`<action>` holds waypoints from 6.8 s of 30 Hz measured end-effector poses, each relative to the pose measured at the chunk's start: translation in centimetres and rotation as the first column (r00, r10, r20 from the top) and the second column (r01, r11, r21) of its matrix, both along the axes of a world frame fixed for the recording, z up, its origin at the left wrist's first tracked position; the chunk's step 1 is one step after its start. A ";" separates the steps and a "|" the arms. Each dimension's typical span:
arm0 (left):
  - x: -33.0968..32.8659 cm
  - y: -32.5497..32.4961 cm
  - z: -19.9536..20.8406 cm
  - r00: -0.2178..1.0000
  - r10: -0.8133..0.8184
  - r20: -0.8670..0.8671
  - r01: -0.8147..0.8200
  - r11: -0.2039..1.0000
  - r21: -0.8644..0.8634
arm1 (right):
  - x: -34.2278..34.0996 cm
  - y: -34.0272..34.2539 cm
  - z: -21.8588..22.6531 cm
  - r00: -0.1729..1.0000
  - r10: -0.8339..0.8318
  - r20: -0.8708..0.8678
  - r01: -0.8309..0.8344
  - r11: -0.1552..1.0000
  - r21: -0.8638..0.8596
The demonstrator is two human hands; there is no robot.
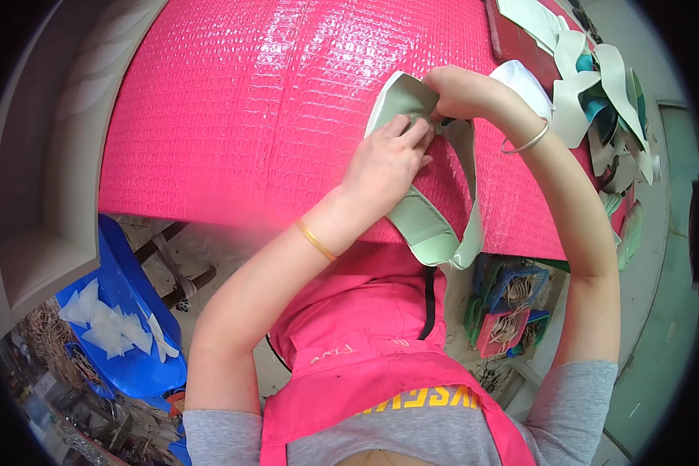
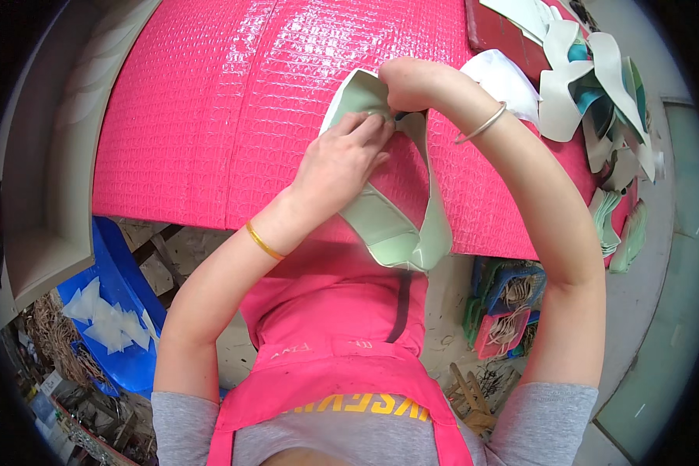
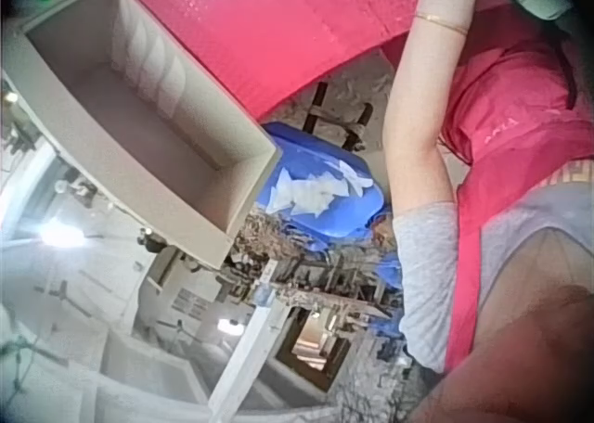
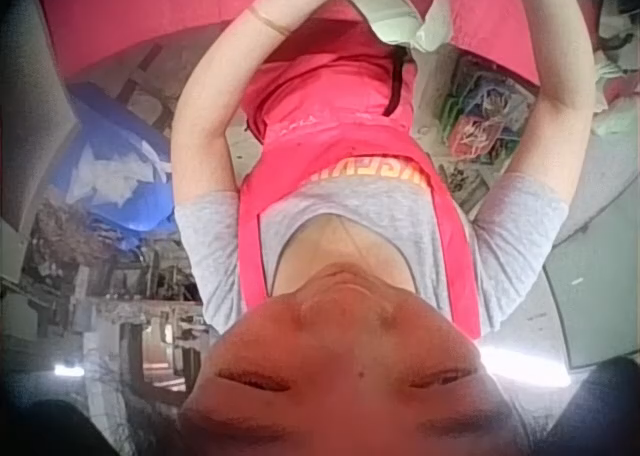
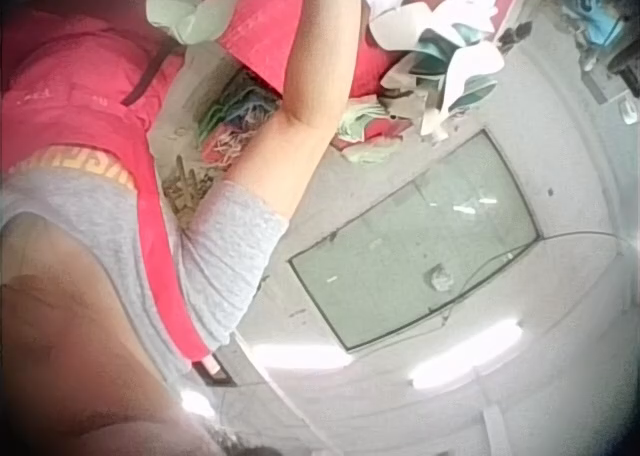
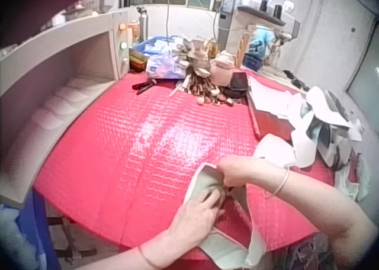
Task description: Assembling shoe components by inserting and aligning lining material into the shoe upper.
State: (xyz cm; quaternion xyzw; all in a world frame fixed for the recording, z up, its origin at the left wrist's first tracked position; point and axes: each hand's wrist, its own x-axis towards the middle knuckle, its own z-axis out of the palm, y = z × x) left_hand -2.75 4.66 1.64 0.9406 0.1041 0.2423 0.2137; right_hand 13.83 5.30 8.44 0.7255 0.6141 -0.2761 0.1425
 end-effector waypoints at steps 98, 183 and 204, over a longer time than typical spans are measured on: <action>-2.5 -3.6 1.3 0.951 0.269 -0.156 -0.263 0.963 0.058 | -0.4 -4.5 -2.2 0.987 0.081 -0.137 -0.009 0.889 0.459; 0.3 3.1 0.1 0.838 -0.513 -0.185 0.508 0.858 -0.074 | -5.5 -16.9 0.0 0.942 -0.261 -0.209 0.299 0.938 0.174; -1.6 1.6 0.2 0.982 -0.110 -0.153 0.089 0.987 -0.136 | -4.2 -14.5 -3.1 0.998 -0.025 -0.058 0.043 0.941 0.336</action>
